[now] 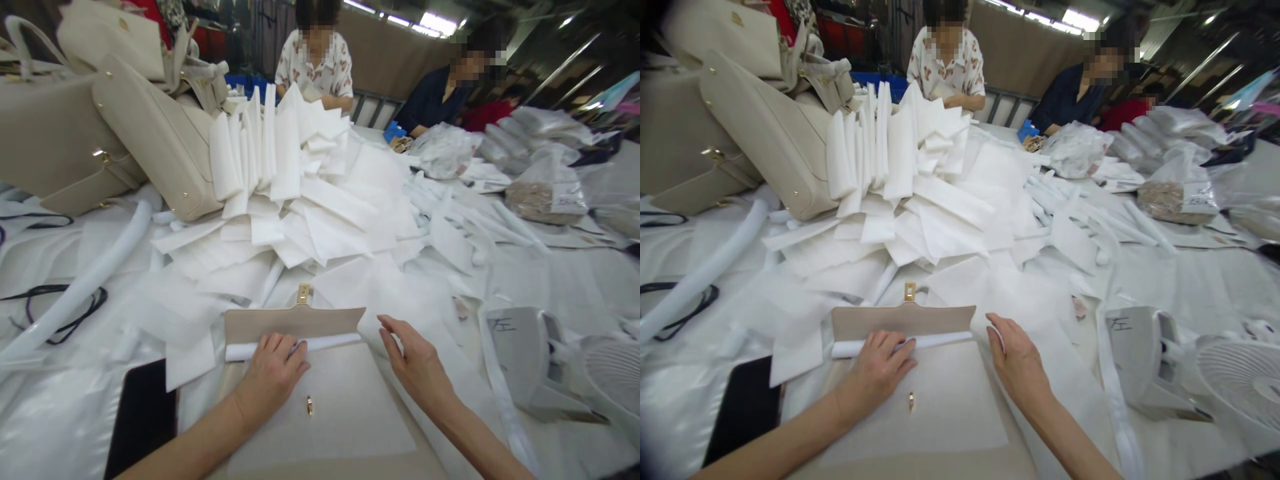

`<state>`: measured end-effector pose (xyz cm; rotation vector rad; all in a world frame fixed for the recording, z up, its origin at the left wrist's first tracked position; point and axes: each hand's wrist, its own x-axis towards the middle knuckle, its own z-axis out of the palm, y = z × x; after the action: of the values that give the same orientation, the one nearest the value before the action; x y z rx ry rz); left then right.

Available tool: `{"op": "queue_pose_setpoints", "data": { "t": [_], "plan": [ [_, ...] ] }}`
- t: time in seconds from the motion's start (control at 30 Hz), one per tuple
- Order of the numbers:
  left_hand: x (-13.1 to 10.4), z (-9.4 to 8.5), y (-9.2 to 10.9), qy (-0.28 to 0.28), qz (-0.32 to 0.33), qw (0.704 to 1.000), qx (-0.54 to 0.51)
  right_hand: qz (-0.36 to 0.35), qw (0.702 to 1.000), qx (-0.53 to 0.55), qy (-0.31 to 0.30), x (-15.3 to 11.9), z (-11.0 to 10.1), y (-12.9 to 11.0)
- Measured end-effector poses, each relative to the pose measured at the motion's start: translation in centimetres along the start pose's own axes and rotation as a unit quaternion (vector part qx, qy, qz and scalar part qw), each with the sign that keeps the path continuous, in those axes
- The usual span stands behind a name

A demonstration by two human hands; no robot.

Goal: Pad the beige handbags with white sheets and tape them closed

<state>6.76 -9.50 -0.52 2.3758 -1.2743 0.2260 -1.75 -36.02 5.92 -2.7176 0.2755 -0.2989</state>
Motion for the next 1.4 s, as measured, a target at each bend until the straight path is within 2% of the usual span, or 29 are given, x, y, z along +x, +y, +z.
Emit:
{"op": "queue_pose_setpoints", "data": {
  "t": [0.13,0.23,0.37,0.53,0.73,0.87,1.03,1.13,1.33,1.4],
  "plan": [
    [-0.1,0.3,0.2,0.016,0.006,1.000,0.013,0.126,0.988,0.056,-0.070,-0.5,-0.1,0.7],
    [-0.1,0.5,0.3,0.029,0.013,0.999,0.011,0.151,0.977,0.085,-0.126,0.0,1.1,0.2],
    [-0.1,0.7,0.4,0.043,0.021,0.999,0.005,0.178,0.967,0.067,-0.168,1.0,2.3,-0.1],
    [0.0,1.0,0.5,0.041,0.014,0.999,0.009,0.225,0.950,0.111,-0.184,1.3,2.9,0.2],
    [-0.2,1.0,0.5,0.050,-0.008,0.999,0.003,0.240,0.944,0.135,-0.181,2.3,3.6,-0.2],
    [-0.5,0.7,0.3,0.061,-0.026,0.998,-0.007,0.236,0.942,0.164,-0.172,3.1,3.9,-0.6],
    [-0.4,0.4,0.3,0.041,-0.029,0.999,-0.004,0.202,0.961,0.097,-0.160,2.9,3.8,-1.0],
    [-0.4,0.3,0.2,0.036,-0.030,0.999,-0.009,0.177,0.965,0.098,-0.167,3.1,3.5,-1.3],
    [-0.4,0.3,0.0,0.041,-0.029,0.998,-0.024,0.250,0.943,0.121,-0.183,3.9,4.1,-1.1],
    [-0.5,0.5,0.0,0.045,-0.029,0.998,-0.025,0.251,0.944,0.124,-0.173,3.9,4.5,-0.9]
  ]
}}
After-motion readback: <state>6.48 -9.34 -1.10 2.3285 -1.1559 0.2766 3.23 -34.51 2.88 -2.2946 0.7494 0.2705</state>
